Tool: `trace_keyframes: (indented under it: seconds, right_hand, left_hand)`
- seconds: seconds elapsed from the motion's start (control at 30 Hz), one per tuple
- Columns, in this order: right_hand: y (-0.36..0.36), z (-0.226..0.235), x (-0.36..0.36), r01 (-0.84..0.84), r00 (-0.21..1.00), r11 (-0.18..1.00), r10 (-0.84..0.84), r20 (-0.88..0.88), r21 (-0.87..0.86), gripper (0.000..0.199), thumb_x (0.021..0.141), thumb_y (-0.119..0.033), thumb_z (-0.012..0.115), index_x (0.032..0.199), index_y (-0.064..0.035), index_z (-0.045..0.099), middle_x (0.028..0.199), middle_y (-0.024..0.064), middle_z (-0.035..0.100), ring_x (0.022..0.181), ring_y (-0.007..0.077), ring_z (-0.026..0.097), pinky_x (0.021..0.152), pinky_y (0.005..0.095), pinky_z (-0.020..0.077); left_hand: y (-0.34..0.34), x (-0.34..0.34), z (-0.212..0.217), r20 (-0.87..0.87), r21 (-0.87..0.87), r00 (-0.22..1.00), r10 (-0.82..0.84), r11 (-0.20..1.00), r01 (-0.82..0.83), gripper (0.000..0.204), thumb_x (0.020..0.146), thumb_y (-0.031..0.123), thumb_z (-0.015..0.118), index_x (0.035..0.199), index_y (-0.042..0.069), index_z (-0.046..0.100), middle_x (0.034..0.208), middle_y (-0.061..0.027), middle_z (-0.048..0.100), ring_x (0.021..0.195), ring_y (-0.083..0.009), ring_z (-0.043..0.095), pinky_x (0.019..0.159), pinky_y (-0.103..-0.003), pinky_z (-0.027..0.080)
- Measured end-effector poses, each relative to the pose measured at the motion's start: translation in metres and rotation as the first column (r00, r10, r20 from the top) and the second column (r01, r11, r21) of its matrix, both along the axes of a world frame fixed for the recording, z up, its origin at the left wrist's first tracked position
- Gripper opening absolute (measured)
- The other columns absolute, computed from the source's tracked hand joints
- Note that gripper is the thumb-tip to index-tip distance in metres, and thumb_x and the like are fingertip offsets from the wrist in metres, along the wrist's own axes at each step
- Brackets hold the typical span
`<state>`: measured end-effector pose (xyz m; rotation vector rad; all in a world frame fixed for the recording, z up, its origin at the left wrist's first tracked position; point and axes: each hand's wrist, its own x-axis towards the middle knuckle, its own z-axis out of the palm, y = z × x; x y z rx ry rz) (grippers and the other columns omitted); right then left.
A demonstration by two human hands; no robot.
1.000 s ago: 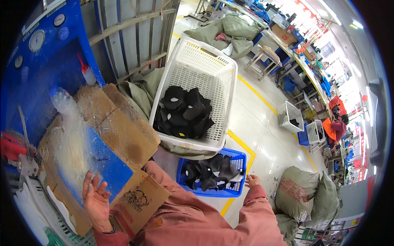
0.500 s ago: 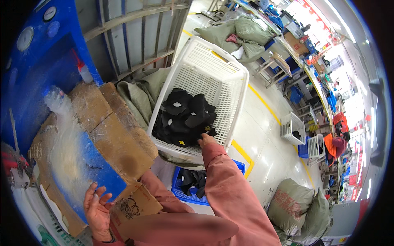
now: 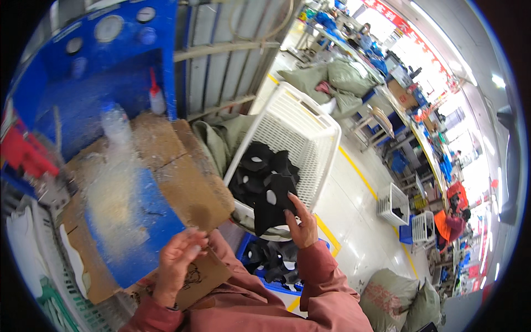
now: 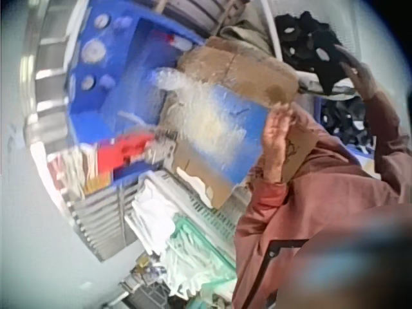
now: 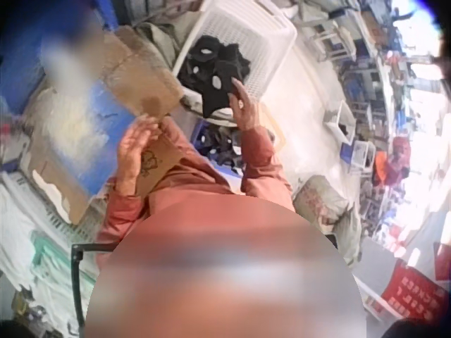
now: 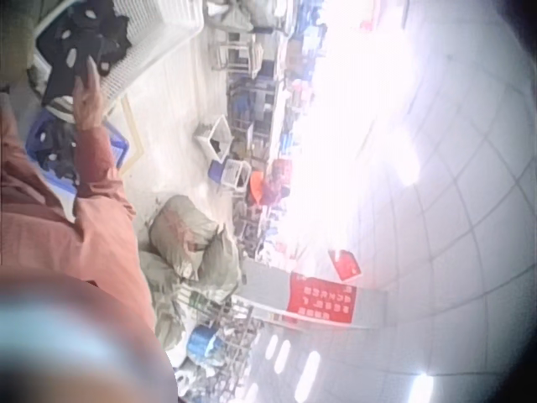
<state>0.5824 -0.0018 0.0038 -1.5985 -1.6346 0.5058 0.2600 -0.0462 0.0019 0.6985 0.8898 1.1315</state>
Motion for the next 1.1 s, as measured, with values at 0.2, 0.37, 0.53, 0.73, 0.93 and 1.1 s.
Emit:
trace_keyframes:
  seconds: [0.2, 0.37, 0.53, 0.73, 0.93, 1.1]
  right_hand:
    - [-0.01, 0.04, -0.098, -0.257, 0.966, 0.933, 0.255, -0.04, -0.251, 0.064, 0.091, -0.011, 0.057, 0.148, -0.0061, 0.029, 0.108, 0.0284, 0.063, 0.095, 0.0399, 0.065, 0.085, 0.0396, 0.0496]
    - [-0.014, 0.05, -0.165, -0.491, 0.868, 0.87, 0.493, 0.06, -0.046, 0.057, 0.089, -0.001, 0.053, 0.143, 0.0022, 0.033, 0.111, 0.0185, 0.065, 0.104, 0.0298, 0.064, 0.088, 0.0362, 0.0491]
    - [-0.022, 0.048, -0.212, -0.766, 0.628, 0.607, 0.64, 0.443, 0.209, 0.044, 0.079, 0.001, 0.058, 0.123, 0.0008, 0.056, 0.111, 0.0164, 0.065, 0.105, 0.0321, 0.063, 0.09, 0.04, 0.0502]
    - [-0.024, 0.043, -0.234, -0.538, 0.804, 0.84, 0.538, -0.254, 0.074, 0.03, 0.09, 0.003, 0.048, 0.117, 0.0022, 0.061, 0.099, 0.0189, 0.065, 0.09, 0.0291, 0.065, 0.08, 0.0316, 0.0497]
    - [0.007, 0.06, -0.229, -0.86, 0.51, 0.502, 0.854, -0.104, -0.094, 0.035, 0.086, 0.006, 0.049, 0.117, -0.0018, 0.062, 0.098, 0.0177, 0.064, 0.093, 0.0351, 0.064, 0.082, 0.0392, 0.0503]
    - [0.033, 0.065, -0.251, -0.967, 0.254, 0.254, 0.967, 0.002, -0.037, 0.029, 0.083, 0.003, 0.055, 0.108, -0.0083, 0.066, 0.094, 0.0161, 0.064, 0.088, 0.0383, 0.062, 0.075, 0.0423, 0.0502]
  left_hand:
    - [-0.017, -0.005, 0.006, -0.217, 0.22, 0.976, 0.028, 0.975, 0.021, 0.071, 0.091, 0.017, 0.067, 0.148, 0.0, 0.029, 0.146, -0.0193, 0.04, 0.138, -0.0293, 0.037, 0.11, -0.04, 0.034]
    - [-0.031, -0.039, 0.011, 0.029, 0.111, 0.995, 0.091, 0.989, -0.094, 0.08, 0.092, 0.017, 0.063, 0.154, 0.007, 0.012, 0.148, -0.0144, 0.037, 0.138, -0.0271, 0.036, 0.108, -0.04, 0.035]
    - [-0.049, -0.071, 0.011, 0.417, 0.077, 0.895, 0.159, 0.975, -0.209, 0.073, 0.095, 0.036, 0.058, 0.151, 0.012, 0.018, 0.146, -0.0116, 0.039, 0.134, -0.0272, 0.04, 0.106, -0.047, 0.039]
    - [-0.05, -0.094, -0.003, 0.349, -0.052, 0.855, 0.384, 0.919, -0.391, 0.083, 0.092, 0.04, 0.063, 0.152, 0.01, 0.014, 0.148, -0.0131, 0.036, 0.135, -0.0293, 0.038, 0.107, -0.05, 0.036]
    - [-0.057, -0.14, 0.028, -0.428, 0.438, 0.779, 0.459, 0.859, -0.265, 0.097, 0.08, 0.026, 0.079, 0.152, 0.004, 0.018, 0.154, -0.0173, 0.028, 0.143, -0.0305, 0.028, 0.113, -0.042, 0.029]
    - [-0.062, -0.139, 0.063, -0.651, 0.383, 0.741, 0.166, 0.914, 0.132, 0.098, 0.074, 0.025, 0.083, 0.15, 0.004, 0.025, 0.146, -0.017, 0.042, 0.137, -0.0286, 0.038, 0.113, -0.041, 0.028]
